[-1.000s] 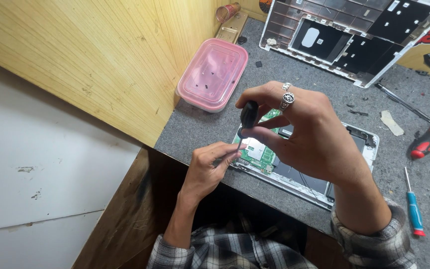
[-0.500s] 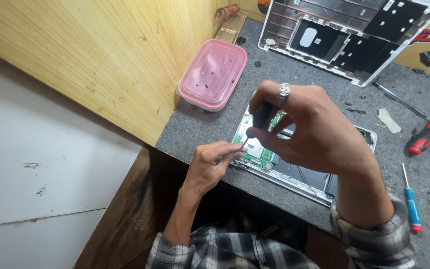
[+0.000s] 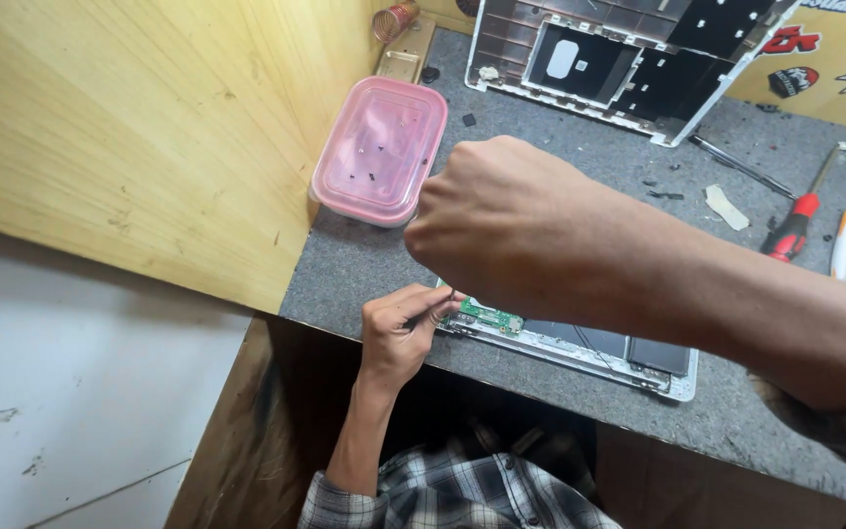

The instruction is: Disassembling a laptop by removing the back cover and unscrewing internal components on a repair bench.

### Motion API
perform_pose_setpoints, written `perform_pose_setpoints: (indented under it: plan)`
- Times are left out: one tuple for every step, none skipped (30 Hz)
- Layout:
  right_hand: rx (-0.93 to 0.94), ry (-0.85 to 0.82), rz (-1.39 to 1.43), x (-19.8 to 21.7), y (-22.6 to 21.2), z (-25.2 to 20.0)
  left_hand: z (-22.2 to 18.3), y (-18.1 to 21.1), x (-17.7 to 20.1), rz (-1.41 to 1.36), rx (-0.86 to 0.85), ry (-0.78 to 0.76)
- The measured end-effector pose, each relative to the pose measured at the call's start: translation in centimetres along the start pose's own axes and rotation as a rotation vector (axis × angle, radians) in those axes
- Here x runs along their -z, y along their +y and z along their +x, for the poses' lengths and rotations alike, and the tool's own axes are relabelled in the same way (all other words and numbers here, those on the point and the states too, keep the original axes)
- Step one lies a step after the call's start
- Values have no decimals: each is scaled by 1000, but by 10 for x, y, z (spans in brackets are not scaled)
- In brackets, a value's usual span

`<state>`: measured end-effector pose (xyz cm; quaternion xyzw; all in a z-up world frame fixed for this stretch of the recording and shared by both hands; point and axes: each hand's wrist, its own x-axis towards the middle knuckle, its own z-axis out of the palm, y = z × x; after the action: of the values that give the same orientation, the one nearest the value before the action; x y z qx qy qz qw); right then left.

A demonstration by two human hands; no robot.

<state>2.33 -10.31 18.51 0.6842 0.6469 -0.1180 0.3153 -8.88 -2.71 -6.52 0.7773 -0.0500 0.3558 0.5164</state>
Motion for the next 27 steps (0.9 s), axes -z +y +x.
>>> perform_pose_setpoints:
  plan:
    - [4,22,-23,-2,0,-4,0,1,0,-7,44,6]
    - [8,44,-45,-5,-2,-9,-1,1,0,-13,87,11]
    - [8,37,-44,-9,-3,-10,2,3,2,-20,91,11]
    - [63,122,-114,-14,-5,-11,4,4,4,-55,146,-20]
    - [121,210,-185,-19,-8,-12,5,6,7,-89,203,-49]
    - [125,204,-184,-25,-7,-12,3,2,7,-94,209,-47]
    - [145,315,-202,-30,-7,-11,0,-2,9,-141,224,-106]
    - [164,427,-220,-34,-7,-10,-2,-6,10,-189,239,-166]
    - [168,426,-219,-41,-4,-9,-1,-4,9,-189,242,-164]
    - [167,445,-472,-47,-1,-9,-1,-2,9,-274,214,-145]
    - [158,458,-727,-52,2,-9,3,-1,7,-362,181,-127]
    - [157,455,-730,-50,-2,-9,-1,-5,8,-365,178,-127]
    - [262,593,-486,-47,-6,-9,-4,-8,9,-275,161,-107]
    - [359,724,-237,-45,-9,-9,-7,-12,10,-184,144,-87]
    - [356,724,-234,-41,-12,-8,-9,-12,10,-185,145,-91]
    - [390,743,-299,-38,-15,-8,-10,-12,9,-129,124,-70]
    - [426,760,-366,-34,-17,-7,-11,-13,9,-72,102,-46]
    - [426,760,-366,-34,-18,-6,-14,-15,8,-73,103,-46]
    - [433,739,-411,-33,-19,-5,-16,-16,7,-54,87,-20]
    - [440,718,-456,-33,-20,-4,-19,-18,5,-35,72,6]
    - [440,717,-452,-23,-23,-12,-18,-16,4,-36,74,4]
    - [205,450,-253,-12,-26,-19,-16,-14,2,-59,42,0]
    - [-38,189,-58,-1,-28,-27,-13,-12,-1,-83,7,-1]
    - [-38,187,-60,10,-27,-29,-14,-11,-2,-85,7,1]
    - [-202,15,-72,21,-26,-30,-15,-11,-2,-105,17,0]
    - [-374,-149,-81,32,-25,-32,-15,-11,-2,-125,27,-1]
    - [-364,-148,-81,34,-22,-27,-16,-10,-1,-120,34,3]
